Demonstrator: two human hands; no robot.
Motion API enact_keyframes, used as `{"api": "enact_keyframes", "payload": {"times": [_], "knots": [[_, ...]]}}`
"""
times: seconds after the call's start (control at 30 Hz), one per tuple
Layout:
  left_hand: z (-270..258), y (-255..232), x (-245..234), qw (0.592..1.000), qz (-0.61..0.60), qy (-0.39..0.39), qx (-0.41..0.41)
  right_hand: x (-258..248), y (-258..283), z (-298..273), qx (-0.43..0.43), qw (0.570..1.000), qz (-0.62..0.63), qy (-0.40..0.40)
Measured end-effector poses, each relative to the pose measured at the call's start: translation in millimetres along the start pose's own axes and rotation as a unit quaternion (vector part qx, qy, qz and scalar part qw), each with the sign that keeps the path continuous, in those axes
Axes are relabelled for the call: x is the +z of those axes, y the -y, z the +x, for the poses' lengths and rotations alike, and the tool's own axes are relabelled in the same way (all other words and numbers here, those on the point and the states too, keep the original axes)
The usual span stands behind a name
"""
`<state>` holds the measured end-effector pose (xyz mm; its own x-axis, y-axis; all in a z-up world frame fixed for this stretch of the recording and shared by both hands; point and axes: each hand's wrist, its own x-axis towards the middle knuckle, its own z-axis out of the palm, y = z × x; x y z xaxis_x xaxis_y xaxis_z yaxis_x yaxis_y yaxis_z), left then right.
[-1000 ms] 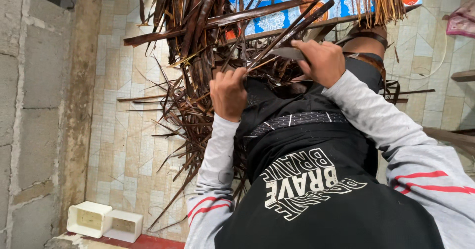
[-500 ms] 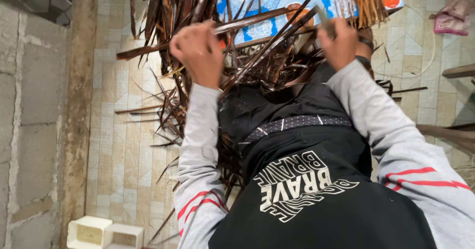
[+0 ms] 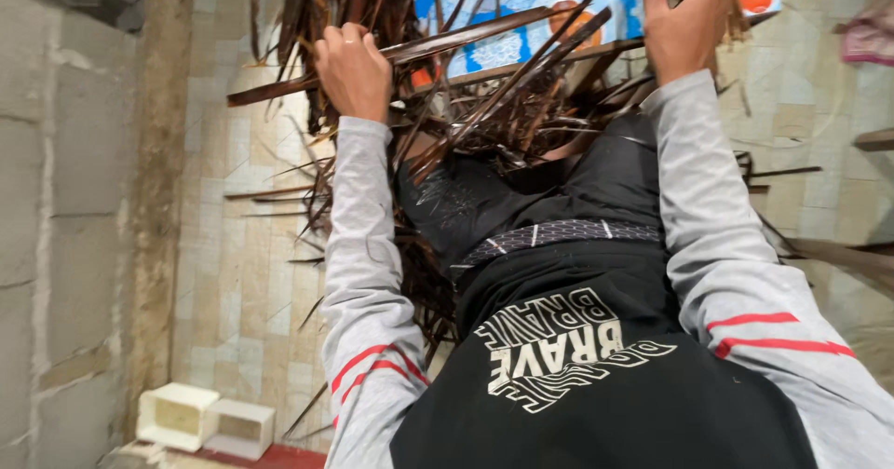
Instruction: The person strips palm leaves from their central ribs using a small blade and gathers the resulting strands.
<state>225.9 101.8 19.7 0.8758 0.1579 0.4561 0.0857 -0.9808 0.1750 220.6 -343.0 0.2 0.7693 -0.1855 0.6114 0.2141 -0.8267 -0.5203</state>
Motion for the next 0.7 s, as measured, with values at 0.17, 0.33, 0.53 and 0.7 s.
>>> {"api": "enact_keyframes", "payload": {"times": [0.17,0.33,0.53,0.7], "knots": [[-7,-14,-27,0.986,-0.145,-0.028,-0.078,1,105,-23,0.044,0.983,0.137,0.113],[-26,-20,-40,0.924,-0.337,-0.024,-0.179,8,176,-72,0.154,0.903,0.233,0.326],[-47,10,-28,0.832,-0.508,-0.059,-0.215,12,220,-91,0.125,0.801,0.346,0.473],[-52,38,-26,0.806,-0.548,-0.078,-0.207,32,250,-73,0.268,0.649,0.461,0.542]]}}
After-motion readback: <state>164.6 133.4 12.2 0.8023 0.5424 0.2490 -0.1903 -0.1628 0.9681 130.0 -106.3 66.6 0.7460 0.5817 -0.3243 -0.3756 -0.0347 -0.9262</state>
